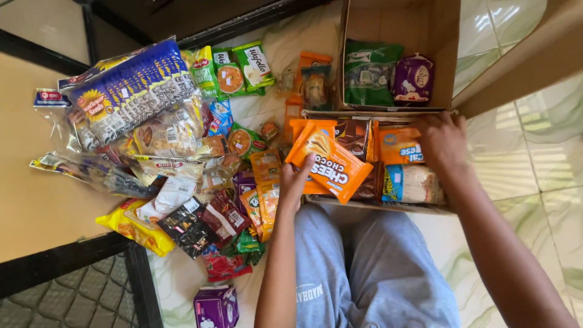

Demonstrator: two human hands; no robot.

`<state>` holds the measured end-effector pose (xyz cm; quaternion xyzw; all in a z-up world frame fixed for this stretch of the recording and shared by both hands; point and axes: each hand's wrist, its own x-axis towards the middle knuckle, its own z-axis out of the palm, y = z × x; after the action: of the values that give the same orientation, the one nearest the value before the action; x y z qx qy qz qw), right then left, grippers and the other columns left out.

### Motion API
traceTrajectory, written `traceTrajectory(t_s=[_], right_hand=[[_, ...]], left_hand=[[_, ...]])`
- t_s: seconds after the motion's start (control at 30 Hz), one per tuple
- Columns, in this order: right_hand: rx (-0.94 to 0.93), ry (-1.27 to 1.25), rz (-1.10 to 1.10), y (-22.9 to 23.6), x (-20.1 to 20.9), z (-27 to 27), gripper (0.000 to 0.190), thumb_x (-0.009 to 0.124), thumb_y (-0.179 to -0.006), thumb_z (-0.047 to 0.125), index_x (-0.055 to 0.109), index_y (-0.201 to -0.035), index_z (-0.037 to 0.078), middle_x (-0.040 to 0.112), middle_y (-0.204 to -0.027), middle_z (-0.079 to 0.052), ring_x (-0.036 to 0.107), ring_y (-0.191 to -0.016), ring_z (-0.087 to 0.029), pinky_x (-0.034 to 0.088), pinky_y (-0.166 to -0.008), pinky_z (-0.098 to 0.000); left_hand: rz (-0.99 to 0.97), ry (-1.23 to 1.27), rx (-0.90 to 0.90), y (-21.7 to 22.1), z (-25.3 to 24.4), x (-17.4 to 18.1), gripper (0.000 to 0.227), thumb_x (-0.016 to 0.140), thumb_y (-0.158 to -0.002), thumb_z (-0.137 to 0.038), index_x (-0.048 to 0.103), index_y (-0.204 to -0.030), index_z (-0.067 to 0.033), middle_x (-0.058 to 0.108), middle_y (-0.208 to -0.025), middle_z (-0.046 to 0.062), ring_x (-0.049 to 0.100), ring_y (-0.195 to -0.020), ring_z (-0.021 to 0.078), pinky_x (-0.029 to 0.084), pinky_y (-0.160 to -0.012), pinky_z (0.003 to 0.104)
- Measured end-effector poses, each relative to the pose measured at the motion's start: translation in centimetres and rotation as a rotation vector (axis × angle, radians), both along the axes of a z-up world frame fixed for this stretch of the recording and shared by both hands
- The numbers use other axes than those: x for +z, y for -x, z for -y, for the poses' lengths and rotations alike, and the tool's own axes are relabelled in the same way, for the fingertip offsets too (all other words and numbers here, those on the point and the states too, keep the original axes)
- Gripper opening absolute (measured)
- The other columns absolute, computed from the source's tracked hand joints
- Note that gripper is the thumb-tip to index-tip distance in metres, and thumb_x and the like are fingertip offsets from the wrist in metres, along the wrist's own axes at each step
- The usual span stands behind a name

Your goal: Sort various packaged snack items from a pile on the floor into cardboard boxes and onto a shelf.

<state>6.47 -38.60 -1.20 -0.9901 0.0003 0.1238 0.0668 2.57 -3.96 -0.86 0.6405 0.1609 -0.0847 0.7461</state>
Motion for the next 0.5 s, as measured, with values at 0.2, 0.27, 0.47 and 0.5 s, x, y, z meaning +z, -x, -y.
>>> traceTrajectory(t_s=[0.2, 0.27, 0.47, 0.5], right_hand=[[0.062, -0.062, 0.499, 4.5, 1.7, -1.9, 0.045, 0.076, -0.091, 0.025, 0.071, -0.132, 0.009, 0.067, -0.122, -0.017, 0.061, -0.109, -0.041, 0.047, -0.101, -0.0462], [-0.209, -0.701, 0.389, 4.9, 1.8, -2.4, 0.032, 0.071, -0.101, 0.023, 0.065, -0.128, 0.007, 0.059, -0.125, -0.02, 0.064, -0.1, -0.03, 0.059, -0.077, -0.0385], [-0.185, -0.711, 0.034, 4.9, 5.2, -2.0, 0.054, 0.077, -0.085, 0.028, 0.062, -0.135, 0.015, 0.074, -0.1, -0.013, 0.069, -0.081, -0.029, 0.055, -0.072, -0.0364], [-0.183, -0.712, 0.04, 4.3, 5.0, -0.6, 0.054, 0.077, -0.085, 0.028, 0.062, -0.135, 0.015, 0.074, -0.1, -0.013, 0.069, -0.081, -0.029, 0.055, -0.072, -0.0364]], left_hand=[[-0.061, 0.046, -0.095, 0.2, 3.4, -1.3, 0.046, 0.079, -0.089, -0.029, 0.07, -0.123, 0.0007, 0.075, -0.115, 0.008, 0.069, -0.101, 0.0133, 0.055, -0.089, 0.03], [0.033, 0.089, -0.122, -0.1, 5.5, -1.0, 0.049, 0.082, -0.088, -0.028, 0.069, -0.124, 0.0017, 0.075, -0.114, 0.009, 0.07, -0.1, 0.0139, 0.056, -0.089, 0.03], [0.202, -0.102, -0.039, 0.0, 8.2, -2.0, 0.053, 0.081, -0.088, -0.03, 0.055, -0.123, 0.0004, 0.069, -0.104, 0.005, 0.066, -0.09, 0.0132, 0.054, -0.08, 0.03], [0.209, -0.102, -0.039, 0.0, 7.6, -2.4, 0.053, 0.081, -0.088, -0.03, 0.055, -0.123, 0.0004, 0.069, -0.104, 0.005, 0.066, -0.09, 0.0132, 0.054, -0.08, 0.03]])
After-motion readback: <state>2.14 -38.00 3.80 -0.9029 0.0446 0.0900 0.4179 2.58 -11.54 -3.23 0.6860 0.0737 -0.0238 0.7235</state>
